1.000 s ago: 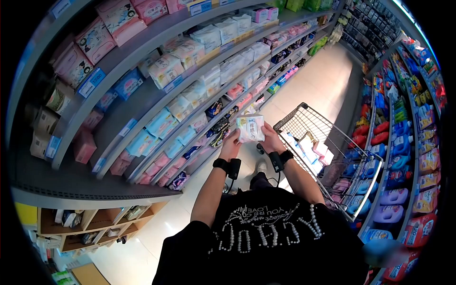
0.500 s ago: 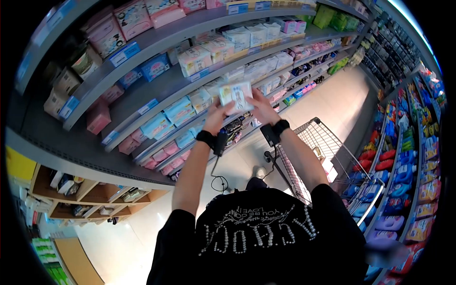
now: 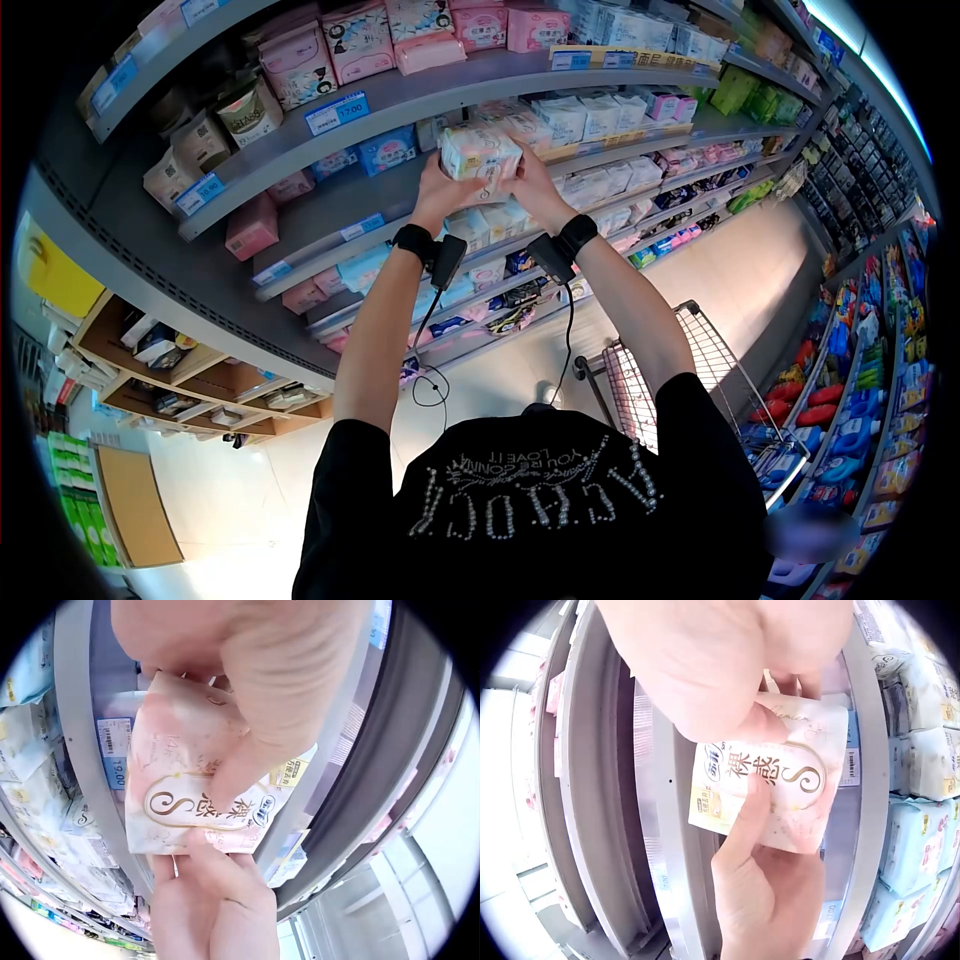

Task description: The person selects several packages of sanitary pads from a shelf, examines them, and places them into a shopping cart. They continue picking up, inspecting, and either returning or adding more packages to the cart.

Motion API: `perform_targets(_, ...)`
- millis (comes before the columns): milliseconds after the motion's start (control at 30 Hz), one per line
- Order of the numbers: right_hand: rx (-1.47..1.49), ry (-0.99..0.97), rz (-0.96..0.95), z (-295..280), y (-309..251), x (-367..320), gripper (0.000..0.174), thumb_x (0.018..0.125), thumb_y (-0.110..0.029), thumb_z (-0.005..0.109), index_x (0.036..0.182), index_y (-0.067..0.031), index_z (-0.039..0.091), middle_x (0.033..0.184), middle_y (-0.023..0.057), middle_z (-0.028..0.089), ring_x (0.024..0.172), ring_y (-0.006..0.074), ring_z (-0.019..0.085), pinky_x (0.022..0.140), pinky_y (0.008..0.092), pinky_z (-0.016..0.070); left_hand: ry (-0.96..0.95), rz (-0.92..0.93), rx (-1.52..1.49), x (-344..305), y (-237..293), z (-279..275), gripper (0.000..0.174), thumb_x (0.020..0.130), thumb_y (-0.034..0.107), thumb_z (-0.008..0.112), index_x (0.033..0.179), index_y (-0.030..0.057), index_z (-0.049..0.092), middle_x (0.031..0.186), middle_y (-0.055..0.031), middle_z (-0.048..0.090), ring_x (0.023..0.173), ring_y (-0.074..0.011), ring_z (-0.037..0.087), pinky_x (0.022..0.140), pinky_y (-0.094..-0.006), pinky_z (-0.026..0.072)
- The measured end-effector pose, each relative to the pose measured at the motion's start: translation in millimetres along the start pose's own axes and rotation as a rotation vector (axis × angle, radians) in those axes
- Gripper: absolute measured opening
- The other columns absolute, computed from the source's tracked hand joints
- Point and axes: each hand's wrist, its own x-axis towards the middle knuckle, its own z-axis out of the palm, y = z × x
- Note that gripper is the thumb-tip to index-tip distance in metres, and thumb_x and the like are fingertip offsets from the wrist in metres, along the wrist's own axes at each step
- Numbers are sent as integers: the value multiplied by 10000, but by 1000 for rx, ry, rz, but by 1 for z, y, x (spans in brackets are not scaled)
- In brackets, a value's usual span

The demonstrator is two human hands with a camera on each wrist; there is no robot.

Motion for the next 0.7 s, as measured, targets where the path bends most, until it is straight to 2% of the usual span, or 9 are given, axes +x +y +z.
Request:
perform_targets(167, -48, -2, -71, -7, 6, 11, 616, 742, 38, 519, 1319, -42, 319, 1121, 117, 512, 1041, 202, 502, 898, 309, 383, -92, 12, -189, 7, 5, -1, 690, 583, 86, 795, 1163, -29, 441, 1125, -139, 556, 1010, -215, 563, 858, -291, 445)
perform_targets(233, -72, -2, -104, -5, 10, 16, 607, 754, 27, 518, 1322, -43, 315, 1117, 128, 519, 1035, 209, 509, 897, 315, 387, -71, 16, -167, 12, 0, 1, 683, 584, 79, 791, 1161, -30, 441, 1125, -141, 555, 1008, -216, 563, 857, -290, 444)
perform_targets(300, -278, 75, -146, -2, 15, 21, 553, 798, -22, 524, 1310, -39, 318, 1122, 189, 524, 1037, 271, 530, 886, 339, 405, -48, 24, -150, 18, -9, 3, 676, 586, 72, 788, 1158, -30, 442, 1125, -142, 555, 1006, -216, 562, 856, -289, 444)
perform_targets(333, -282, 72, -150, 1, 19, 25, 553, 798, -22, 524, 1310, -39, 318, 1122, 189, 524, 1037, 271, 530, 886, 339, 405, 0, 41, -92, 22, -14, 4, 676, 585, 68, 786, 1162, -22, 444, 1115, -136, 563, 1003, -216, 564, 852, -290, 446)
perform_targets(400, -400, 162, -185, 11, 22, 32, 492, 833, -69, 523, 1285, -26, 333, 1139, 248, 507, 1048, 358, 529, 865, 375, 422, 54, 62, -37, 30, -17, 3, 676, 584, 64, 784, 1166, -14, 447, 1104, -131, 570, 1001, -215, 566, 847, -290, 449)
perform_targets(433, -401, 160, -192, 15, 19, 35, 492, 833, -69, 523, 1285, -26, 333, 1139, 248, 507, 1048, 358, 529, 865, 375, 422, 26, 44, -38, 32, -15, 1, 679, 586, 68, 784, 1171, -8, 447, 1095, -129, 580, 999, -214, 570, 844, -294, 452)
perform_targets(500, -502, 216, -131, 22, 15, 40, 454, 848, -83, 513, 1264, -17, 346, 1115, 268, 513, 1046, 419, 508, 848, 406, 428, -4, 32, -36, 40, -16, -3, 682, 588, 72, 783, 1177, -2, 448, 1086, -128, 590, 997, -213, 574, 841, -297, 456)
perform_targets(633, -569, 264, -180, 29, 16, 51, 461, 847, -69, 502, 1276, -31, 339, 1051, 263, 546, 997, 441, 520, 818, 428, 435, -4, 126, 1, 61, -39, -4, 687, 611, 102, 775, 1199, -2, 434, 1053, -140, 617, 961, -222, 604, 819, -311, 472)
perform_targets(700, -537, 336, -385, 29, 20, 52, 470, 838, -45, 494, 1284, -57, 346, 1036, 257, 550, 957, 443, 529, 797, 436, 436, -17, 184, 23, 68, -49, 0, 685, 619, 108, 770, 1203, -7, 429, 1044, -149, 621, 947, -228, 613, 813, -315, 477)
